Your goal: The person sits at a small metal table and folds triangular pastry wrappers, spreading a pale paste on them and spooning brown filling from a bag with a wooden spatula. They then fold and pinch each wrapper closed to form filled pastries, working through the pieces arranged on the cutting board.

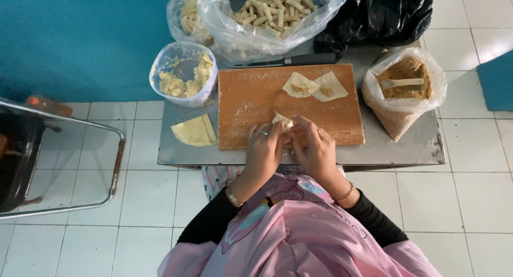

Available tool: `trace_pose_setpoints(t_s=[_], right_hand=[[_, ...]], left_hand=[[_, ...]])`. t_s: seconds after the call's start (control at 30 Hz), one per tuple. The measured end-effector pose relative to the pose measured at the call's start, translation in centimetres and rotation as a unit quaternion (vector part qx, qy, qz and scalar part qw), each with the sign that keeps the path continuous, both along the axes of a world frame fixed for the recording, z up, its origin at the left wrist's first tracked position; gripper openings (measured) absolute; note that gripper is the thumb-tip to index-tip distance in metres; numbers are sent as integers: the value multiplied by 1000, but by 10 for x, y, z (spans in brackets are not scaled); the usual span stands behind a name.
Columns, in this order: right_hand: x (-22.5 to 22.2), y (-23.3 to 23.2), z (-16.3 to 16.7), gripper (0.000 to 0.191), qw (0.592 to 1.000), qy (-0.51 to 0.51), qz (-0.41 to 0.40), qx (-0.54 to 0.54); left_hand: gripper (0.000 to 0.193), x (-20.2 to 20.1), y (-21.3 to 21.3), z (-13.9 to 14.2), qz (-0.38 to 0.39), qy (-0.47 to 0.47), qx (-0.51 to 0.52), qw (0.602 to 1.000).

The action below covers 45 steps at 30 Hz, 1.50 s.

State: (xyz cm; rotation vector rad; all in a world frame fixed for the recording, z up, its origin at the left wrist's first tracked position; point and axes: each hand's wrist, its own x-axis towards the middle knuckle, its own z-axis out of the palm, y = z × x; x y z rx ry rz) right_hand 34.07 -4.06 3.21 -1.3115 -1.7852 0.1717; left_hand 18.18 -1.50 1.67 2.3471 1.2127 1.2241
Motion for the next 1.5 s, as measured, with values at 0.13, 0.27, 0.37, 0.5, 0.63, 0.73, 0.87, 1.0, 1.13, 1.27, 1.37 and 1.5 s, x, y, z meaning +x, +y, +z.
trace_pose_setpoints(t_s=[0.13, 0.27, 0.37, 0.5, 0.63, 0.73, 0.87, 1.0, 1.13, 1.27, 1.37, 1.5], right_hand=[[1, 1, -2, 46, 999, -41, 17, -17], [9, 0, 2, 48, 992, -82, 31, -86], [25, 4, 12, 59, 988, -72, 110, -78], [38, 12, 20, 54, 980, -97, 146, -91], [39, 24, 24, 46, 970, -163, 127, -126], [37, 25, 27, 36, 976, -138, 142, -89], [33, 27, 31, 34, 979, -123, 136, -93], [30, 31, 33, 20, 983, -104, 135, -65], [25, 35, 35, 14, 980, -117, 140, -73], [21, 36, 36, 12, 979, -130, 137, -74], [22, 33, 36, 12, 978, -166, 112, -51], [24, 24, 33, 16, 981, -168, 92, -15]], left_hand=[[31, -4, 4, -3, -15, -3, -17, 1000], [20, -9, 8, -11, -36, -36, -32, 998], [15, -14, 13, -13, -54, -42, -51, 996], [19, -27, 11, -7, -65, 2, -81, 995], [33, -33, 13, 4, -52, 66, -23, 996], [36, -31, 14, 7, -42, 66, -32, 996], [21, -23, 11, 4, 8, 42, -23, 999], [11, -13, 10, 5, 70, 12, -40, 997], [12, -11, 9, 9, 98, 24, -92, 991], [12, -9, 5, 6, 86, 41, -25, 995], [13, -8, 1, 0, 69, 66, -17, 995], [16, -9, 2, -8, 45, 101, -6, 994]])
